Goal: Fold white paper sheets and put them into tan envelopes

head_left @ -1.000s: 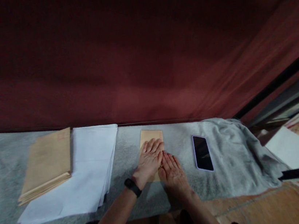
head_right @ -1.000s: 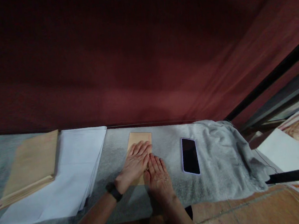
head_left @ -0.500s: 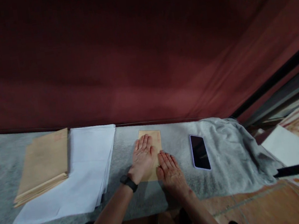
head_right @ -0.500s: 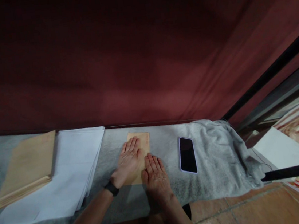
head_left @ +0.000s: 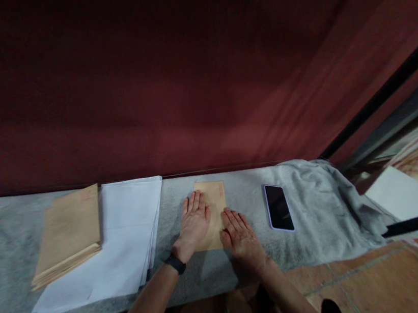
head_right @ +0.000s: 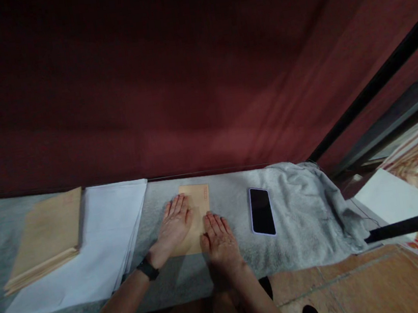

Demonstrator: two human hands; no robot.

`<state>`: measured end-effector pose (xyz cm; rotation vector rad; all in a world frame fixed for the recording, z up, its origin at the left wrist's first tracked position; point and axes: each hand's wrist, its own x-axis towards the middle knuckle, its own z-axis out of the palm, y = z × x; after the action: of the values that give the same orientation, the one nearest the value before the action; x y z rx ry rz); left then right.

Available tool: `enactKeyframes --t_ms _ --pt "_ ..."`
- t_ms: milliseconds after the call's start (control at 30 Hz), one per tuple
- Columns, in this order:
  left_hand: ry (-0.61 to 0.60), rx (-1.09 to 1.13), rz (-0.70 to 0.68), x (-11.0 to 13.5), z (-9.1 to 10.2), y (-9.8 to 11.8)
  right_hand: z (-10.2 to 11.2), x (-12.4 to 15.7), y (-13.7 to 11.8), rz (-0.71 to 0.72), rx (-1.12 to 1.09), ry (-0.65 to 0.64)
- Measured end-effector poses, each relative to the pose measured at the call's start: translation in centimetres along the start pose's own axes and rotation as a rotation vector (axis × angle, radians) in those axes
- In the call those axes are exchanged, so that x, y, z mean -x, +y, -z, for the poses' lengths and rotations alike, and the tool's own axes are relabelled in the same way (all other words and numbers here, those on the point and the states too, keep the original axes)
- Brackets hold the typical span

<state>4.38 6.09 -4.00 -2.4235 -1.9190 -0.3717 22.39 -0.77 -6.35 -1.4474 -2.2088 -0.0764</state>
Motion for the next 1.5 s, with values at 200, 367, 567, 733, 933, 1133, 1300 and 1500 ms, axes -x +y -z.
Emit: enactKeyframes --t_ms 200,367,567,733,933,1133,1300,1500 --pt "-0.04 0.081 -0.268 2.1 0.5 1.8 0.6 -0.7 -0.1 -0.052 -0.066 -0.078" --pt "-0.056 0.084 -0.29 2.1 0.1 1.7 0.4 -1.3 -0.3 -0.066 -0.082 -0.072" --pt "-0.017 0.053 -0.26 1.5 -0.6 0.8 0.1 -3.4 0.1 -0.086 -0.065 -0.053" --pt "0.02 0.028 -0.227 1.1 -1.1 0.7 -0.5 -4.9 -0.1 -0.108 -0.041 -0.098" --pt "0.023 -0.001 -0.141 0.9 -0.7 0.4 -1.3 -5.1 -0.6 -0.155 0.031 -0.071" --pt "0.025 -0.009 -0.091 1.2 -0.6 -0.3 -1.2 -4.2 -0.4 -0.253 0.082 -0.035" --pt "0.019 0.026 -0.094 1.3 -1.0 -0.8 1.2 -0.6 1.3 -0.245 0.094 -0.008" --pt "0.017 0.072 -0.109 1.3 -0.8 -1.0 14.2 10.9 3.6 -0.347 0.34 0.287"
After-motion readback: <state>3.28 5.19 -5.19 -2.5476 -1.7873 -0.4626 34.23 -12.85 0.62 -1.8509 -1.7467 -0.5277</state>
